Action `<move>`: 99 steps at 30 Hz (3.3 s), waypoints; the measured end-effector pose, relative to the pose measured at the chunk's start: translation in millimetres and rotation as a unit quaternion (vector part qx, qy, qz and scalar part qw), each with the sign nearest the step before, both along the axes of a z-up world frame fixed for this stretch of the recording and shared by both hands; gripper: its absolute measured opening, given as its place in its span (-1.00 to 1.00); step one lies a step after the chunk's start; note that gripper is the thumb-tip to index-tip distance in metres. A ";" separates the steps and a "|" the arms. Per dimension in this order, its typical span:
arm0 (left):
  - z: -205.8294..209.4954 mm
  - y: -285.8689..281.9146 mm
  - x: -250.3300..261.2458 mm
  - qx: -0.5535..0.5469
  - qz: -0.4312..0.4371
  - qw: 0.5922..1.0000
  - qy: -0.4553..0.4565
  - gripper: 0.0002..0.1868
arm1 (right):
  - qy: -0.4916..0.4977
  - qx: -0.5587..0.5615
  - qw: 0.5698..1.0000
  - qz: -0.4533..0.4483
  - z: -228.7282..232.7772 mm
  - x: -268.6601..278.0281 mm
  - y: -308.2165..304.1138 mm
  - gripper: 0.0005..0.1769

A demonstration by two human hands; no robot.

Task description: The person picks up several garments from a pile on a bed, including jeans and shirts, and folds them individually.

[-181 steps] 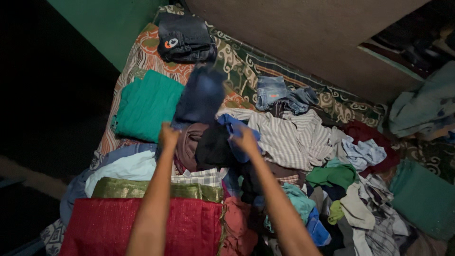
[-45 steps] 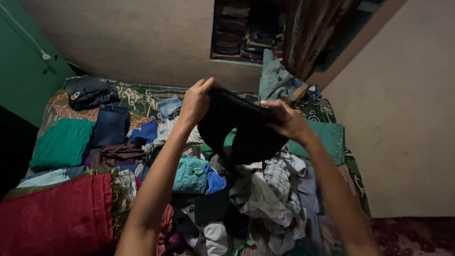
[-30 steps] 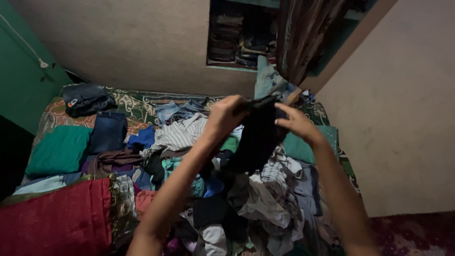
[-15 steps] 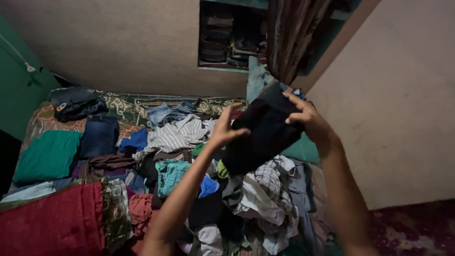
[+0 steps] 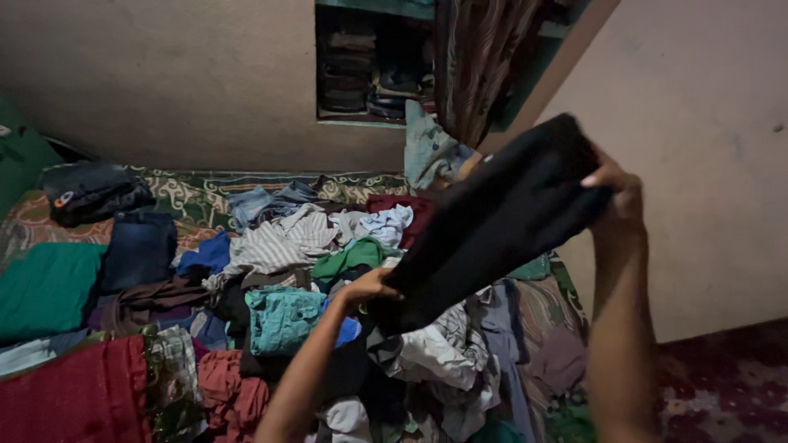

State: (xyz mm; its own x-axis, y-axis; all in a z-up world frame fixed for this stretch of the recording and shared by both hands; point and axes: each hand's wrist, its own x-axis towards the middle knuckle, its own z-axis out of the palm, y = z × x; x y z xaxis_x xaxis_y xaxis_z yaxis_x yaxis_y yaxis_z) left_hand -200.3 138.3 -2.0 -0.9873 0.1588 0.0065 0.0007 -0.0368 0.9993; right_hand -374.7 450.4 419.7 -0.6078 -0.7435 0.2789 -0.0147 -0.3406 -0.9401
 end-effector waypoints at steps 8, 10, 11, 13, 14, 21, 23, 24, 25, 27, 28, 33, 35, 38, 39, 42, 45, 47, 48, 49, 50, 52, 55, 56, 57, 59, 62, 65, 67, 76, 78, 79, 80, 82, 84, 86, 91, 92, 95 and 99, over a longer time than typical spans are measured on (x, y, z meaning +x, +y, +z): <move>-37.5 -58.3 63.8 -0.149 0.028 0.986 -0.063 -0.67 | -0.054 -0.019 0.995 -0.080 -44.0 -45.1 50.4 -0.03; -42.3 -81.8 93.1 -0.107 0.088 0.978 -0.158 -0.61 | -0.046 0.005 0.994 -0.100 -66.7 -53.0 63.6 -0.01; -42.4 -95.3 111.3 -0.129 0.117 0.964 -0.200 -0.53 | -0.043 0.017 0.995 -0.088 -80.2 -58.4 68.6 -0.01; -40.6 -119.5 143.6 -0.083 0.200 0.942 -0.257 -0.40 | -0.044 0.045 0.995 -0.080 -116.2 -68.7 77.1 -0.01; -40.5 -127.4 156.9 -0.015 0.254 0.929 -0.269 -0.31 | -0.048 0.061 0.993 -0.084 -137.1 -72.5 83.0 0.00; -56.8 -174.3 228.3 0.124 0.441 0.881 -0.121 -0.63 | -0.111 0.127 0.985 0.021 -332.7 -48.5 74.2 0.10; -72.9 -177.2 241.0 -0.011 0.529 0.845 -0.077 -0.63 | -0.175 0.219 0.960 -0.027 -383.5 -20.4 48.8 0.17; -78.2 -175.6 243.9 -0.131 0.572 0.808 -0.050 -0.62 | -0.205 0.260 0.943 -0.048 -404.6 -3.5 35.6 0.21; -82.4 -173.5 248.7 -0.250 0.603 0.757 -0.023 -0.62 | -0.232 0.273 0.931 -0.063 -422.0 13.0 25.1 0.26; -86.0 -162.9 255.7 -0.307 0.640 0.702 -0.056 -0.65 | -0.282 0.289 0.910 -0.096 -449.6 50.3 10.7 0.32; -85.1 -155.3 255.4 -0.335 0.656 0.673 -0.071 -0.66 | -0.262 0.332 0.901 -0.093 -457.6 62.2 5.1 0.28; -45.3 -113.6 206.3 -0.335 0.637 0.689 -0.081 -0.66 | -0.244 0.312 0.914 -0.095 -477.0 92.5 -8.8 0.24; -23.5 -72.9 164.7 -0.360 0.621 0.696 -0.004 -0.62 | -0.254 0.274 0.923 -0.088 -479.6 96.3 -6.0 0.24; -6.1 12.6 108.3 -0.245 0.500 0.830 0.009 -0.64 | -0.243 0.270 0.927 -0.093 -482.1 100.0 -4.2 0.24; -9.7 45.1 92.4 -0.256 0.481 0.837 0.046 -0.54 | -0.233 0.277 0.927 -0.098 -482.8 99.1 -4.4 0.24; -46.0 125.6 51.4 -0.233 0.358 0.894 0.133 -0.35 | -0.276 0.255 0.924 -0.076 -485.2 101.1 -0.2 0.25; -90.1 173.6 34.3 -0.261 0.249 0.930 0.074 -0.29 | -0.262 0.244 0.930 -0.079 -490.2 105.5 8.1 0.21; -104.8 191.0 37.0 -0.256 0.207 0.944 0.007 -0.27 | -0.275 0.236 0.928 -0.089 -492.7 110.1 14.5 0.20; -110.5 195.2 39.6 -0.271 0.198 0.940 0.059 -0.24 | -0.281 0.231 0.927 -0.093 -493.7 110.4 16.5 0.19; -115.4 194.2 43.6 -0.286 0.190 0.933 0.111 -0.21 | -0.347 0.194 0.912 -0.098 -494.8 109.5 16.0 0.16; -118.4 193.4 45.7 -0.300 0.181 0.922 0.162 -0.18 | -0.412 0.156 0.892 -0.102 -495.9 109.7 16.1 0.14; -122.3 195.2 55.9 -0.281 0.174 0.933 0.145 -0.27 | -0.438 0.193 0.868 -0.134 -502.0 118.5 11.2 0.10; -117.9 194.6 68.0 -0.277 0.154 0.942 0.106 -0.38 | -0.280 0.321 0.881 -0.206 -507.5 125.0 -4.4 0.07; -112.6 194.1 70.5 -0.279 0.146 0.945 0.091 -0.40 | -0.207 0.303 0.903 -0.225 -509.3 129.8 -11.7 0.05; -105.8 191.7 72.2 -0.263 0.150 0.948 0.096 -0.47 | -0.132 0.281 0.919 -0.243 -509.2 131.5 -15.1 0.04; -87.2 186.7 76.4 -0.227 0.157 0.955 0.107 -0.58 | -0.213 0.218 0.916 -0.263 -508.2 136.9 -18.5 0.01; -51.9 179.6 78.2 -0.189 0.229 0.954 0.032 -0.74 | -0.080 0.221 0.911 -0.337 -502.6 137.4 -13.8 -0.17; -18.5 183.4 80.3 -0.253 0.319 0.912 -0.047 -0.70 | 0.044 0.178 0.905 -0.384 -493.2 130.7 -0.8 -0.33; -10.1 197.8 79.6 -0.282 0.402 0.868 -0.079 -0.62 | 0.081 0.145 0.912 -0.375 -485.7 121.2 11.6 -0.43; -87.0 290.6 85.4 0.202 0.461 0.834 -0.228 -0.40 | 0.146 0.100 0.972 -0.156 -422.5 129.5 109.4 -0.60; -93.2 314.5 86.6 0.279 0.427 0.823 -0.251 -0.40 | 0.121 0.224 0.946 -0.203 -394.6 145.7 127.1 -0.51; -93.3 323.9 84.4 0.308 0.412 0.815 -0.265 -0.40 | 0.140 0.187 0.946 -0.224 -380.9 151.0 134.6 -0.55; -92.5 332.8 79.8 0.320 0.399 0.813 -0.277 -0.39 | 0.160 0.151 0.944 -0.244 -369.3 154.5 141.7 -0.58; -93.4 350.2 71.7 0.329 0.379 0.814 -0.292 -0.37 | 0.182 0.139 0.931 -0.283 -356.0 157.4 163.2 -0.57; -92.7 360.0 61.3 0.326 0.340 0.843 -0.260 -0.43 | 0.189 0.180 0.909 -0.324 -348.5 147.1 190.1 -0.49; -93.2 365.4 47.9 0.329 0.287 0.873 -0.218 -0.51 | 0.180 0.155 0.912 -0.334 -351.1 128.5 216.5 -0.38; -101.0 379.3 -9.8 0.242 0.231 0.907 -0.254 -0.73 | 0.149 0.213 0.881 -0.395 -396.3 65.4 289.0 -0.21; -103.2 382.9 -24.7 0.226 0.230 0.909 -0.263 -0.77 | 0.153 0.205 0.875 -0.411 -411.0 48.6 296.5 -0.21; -110.3 393.3 -64.9 0.244 0.194 0.931 -0.188 -0.70 | 0.095 0.261 0.849 -0.449 -451.0 6.3 312.5 -0.17; -121.5 393.4 -124.2 -0.025 0.188 0.945 -0.265 -0.64 | 0.070 0.315 0.826 -0.461 -483.7 -47.4 313.6 -0.12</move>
State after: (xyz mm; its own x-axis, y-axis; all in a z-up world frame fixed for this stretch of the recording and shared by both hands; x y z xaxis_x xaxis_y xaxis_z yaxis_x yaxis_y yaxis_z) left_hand -324.5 531.7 -123.6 -0.8367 -0.2174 -0.5026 -0.4962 -0.0872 0.8638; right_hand -422.1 764.0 -64.0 -0.9918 -0.0063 0.1277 -0.1178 0.4330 -0.8937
